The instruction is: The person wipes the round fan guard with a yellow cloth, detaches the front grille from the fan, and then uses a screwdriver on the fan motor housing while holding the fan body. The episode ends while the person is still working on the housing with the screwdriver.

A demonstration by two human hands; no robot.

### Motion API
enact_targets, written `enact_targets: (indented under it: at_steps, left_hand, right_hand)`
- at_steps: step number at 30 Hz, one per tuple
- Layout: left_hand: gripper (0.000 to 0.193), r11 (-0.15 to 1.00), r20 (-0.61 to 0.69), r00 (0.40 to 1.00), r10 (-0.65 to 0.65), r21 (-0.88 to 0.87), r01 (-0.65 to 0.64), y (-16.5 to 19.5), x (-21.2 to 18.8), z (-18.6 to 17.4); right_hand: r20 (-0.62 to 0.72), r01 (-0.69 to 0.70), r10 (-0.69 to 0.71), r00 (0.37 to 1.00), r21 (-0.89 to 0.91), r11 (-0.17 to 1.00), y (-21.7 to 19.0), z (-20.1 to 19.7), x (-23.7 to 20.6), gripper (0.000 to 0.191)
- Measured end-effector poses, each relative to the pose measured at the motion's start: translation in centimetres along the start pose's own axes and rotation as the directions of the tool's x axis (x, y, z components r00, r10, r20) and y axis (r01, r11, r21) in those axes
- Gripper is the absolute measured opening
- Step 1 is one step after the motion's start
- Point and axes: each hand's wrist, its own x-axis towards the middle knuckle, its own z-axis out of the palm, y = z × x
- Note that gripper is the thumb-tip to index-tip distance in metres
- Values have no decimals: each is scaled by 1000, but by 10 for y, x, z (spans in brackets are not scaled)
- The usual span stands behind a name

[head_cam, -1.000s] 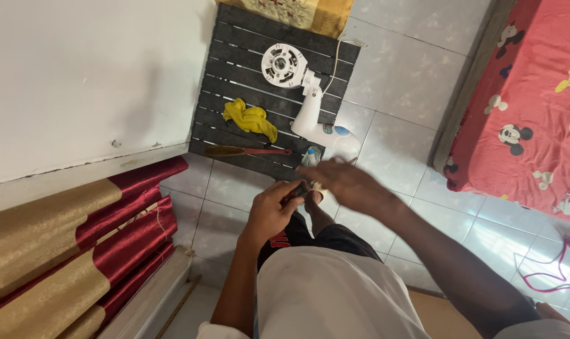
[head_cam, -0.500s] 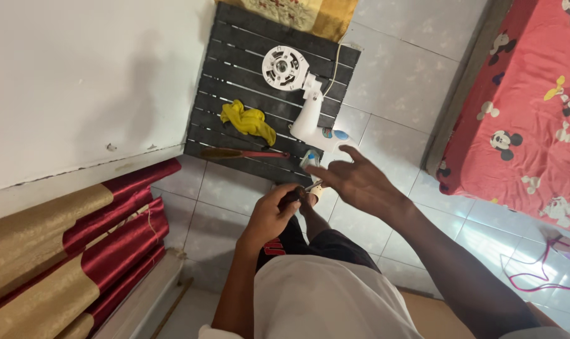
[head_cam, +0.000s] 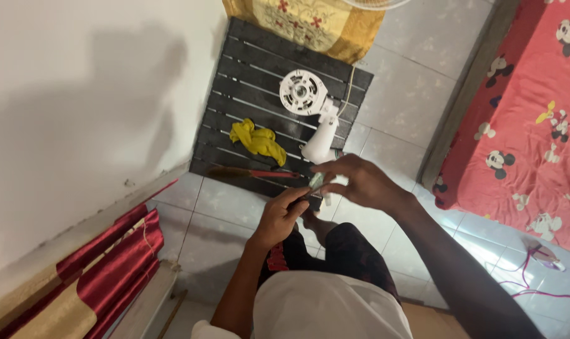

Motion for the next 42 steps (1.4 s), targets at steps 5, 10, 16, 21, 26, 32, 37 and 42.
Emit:
enact_targets:
  at_steps: [5,10,16,21,26,32,37,42]
  left_hand:
    - [40,915,130,933,-337,-186,357,-19,19,3]
    - [40,877,13,934,-356,-339,339,-35,14,24]
    - [32,867,-194,883,-427,-366,339,-80,23,44]
    - [33,836,-294,833,-468,-453,310,-133,35,64]
    - [35,823,-330,774,-540,-399,404,-169,53,78]
    - [38,850,-356,772,-526,-184,494,-185,81,78]
    - [38,886,-381,802,-460,-143,441,-204,102,75]
    - [33,859,-270,821,-504,-256,444,-227,106,71]
  right_hand:
    - [47,-264,270,962,417,870,22,3,21,18]
    - [192,-397,348,918,437,807,53,10,31,22]
    - [51,-447,487,872,486,750,144,9,51,53]
    - [-57,-433,463,884,268,860,223,23,85,89]
    - [-24,-357,361,932,99,929,253,38,115,106]
    - [4,-373,378,926,181,910,261,43,141,76]
    - [-21,-451,472,881,261,854,269,49,141,63]
    - [62,-403,456,888,583,705,287,51,138,44]
